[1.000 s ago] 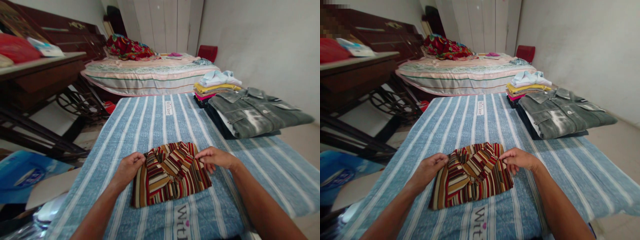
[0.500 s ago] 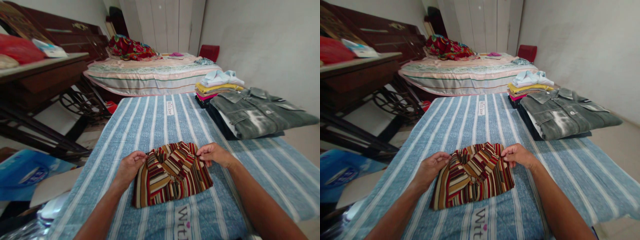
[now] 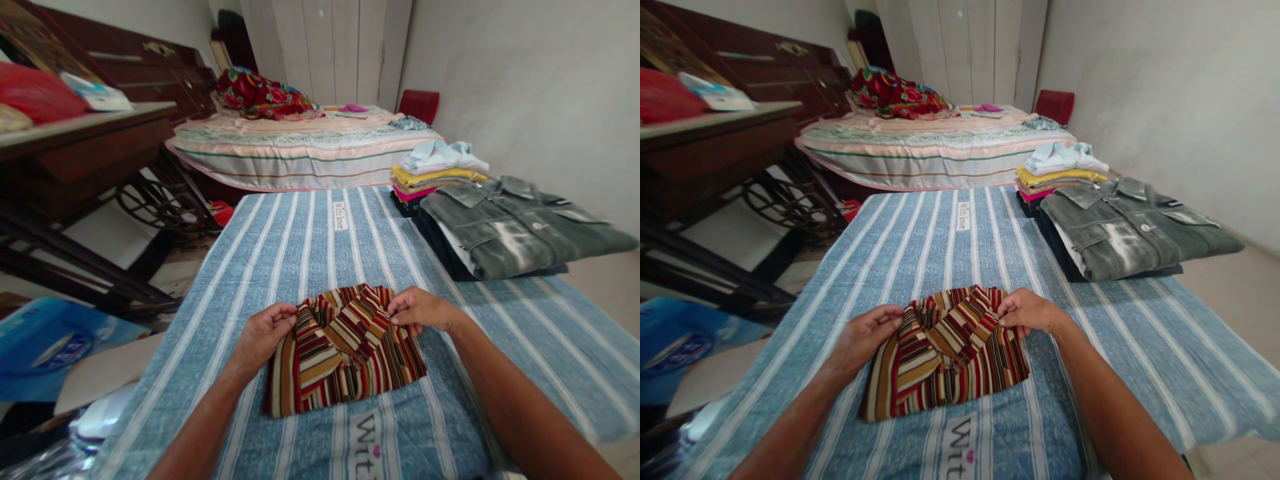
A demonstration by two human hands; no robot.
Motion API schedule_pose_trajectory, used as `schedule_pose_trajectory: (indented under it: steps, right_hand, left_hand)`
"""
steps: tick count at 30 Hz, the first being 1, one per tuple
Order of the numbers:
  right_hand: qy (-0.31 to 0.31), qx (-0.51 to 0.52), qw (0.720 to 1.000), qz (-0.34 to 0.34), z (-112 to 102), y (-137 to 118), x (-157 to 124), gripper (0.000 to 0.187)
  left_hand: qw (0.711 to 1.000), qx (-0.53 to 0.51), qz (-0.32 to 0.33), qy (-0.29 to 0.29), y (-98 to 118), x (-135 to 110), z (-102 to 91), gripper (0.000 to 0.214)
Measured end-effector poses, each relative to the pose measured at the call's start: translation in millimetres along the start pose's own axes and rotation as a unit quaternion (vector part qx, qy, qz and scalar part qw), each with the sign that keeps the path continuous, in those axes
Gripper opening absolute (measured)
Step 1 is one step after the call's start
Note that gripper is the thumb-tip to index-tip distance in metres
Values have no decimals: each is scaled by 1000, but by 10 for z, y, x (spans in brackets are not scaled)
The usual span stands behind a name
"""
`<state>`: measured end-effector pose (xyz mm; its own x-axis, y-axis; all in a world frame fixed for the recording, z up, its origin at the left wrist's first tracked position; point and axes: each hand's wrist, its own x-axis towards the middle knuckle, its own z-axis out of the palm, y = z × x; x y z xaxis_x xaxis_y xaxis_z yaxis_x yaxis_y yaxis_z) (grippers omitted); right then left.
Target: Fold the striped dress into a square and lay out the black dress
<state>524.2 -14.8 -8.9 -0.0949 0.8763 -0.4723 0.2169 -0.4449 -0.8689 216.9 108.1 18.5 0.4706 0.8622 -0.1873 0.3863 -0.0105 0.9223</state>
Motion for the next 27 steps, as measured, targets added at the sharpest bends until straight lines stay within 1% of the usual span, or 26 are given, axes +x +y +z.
schedule_pose_trajectory:
  steps: [3,9,14,21,27]
  right_hand:
    - [23,13,1000,-4,17,12,3,23]
    - [83,93,991,-39,73,124,-33,33]
    - [98,146,983,-59,104,171,-44,37]
    - [106,195,973,-58,151,156,-72,36]
    - [140,203,968,-47,183,117,-71,39]
  left_hand:
    - [1000,4,4,-20,-13,17,11,32]
    - [999,-31,2,27,-68,42,50,30]
    - [998,-41,-6,41,-101,55,50,30]
    - [998,-47,-13,42,-88,52,47,28]
    - [997,-50,-12,49,-73,43,57,26]
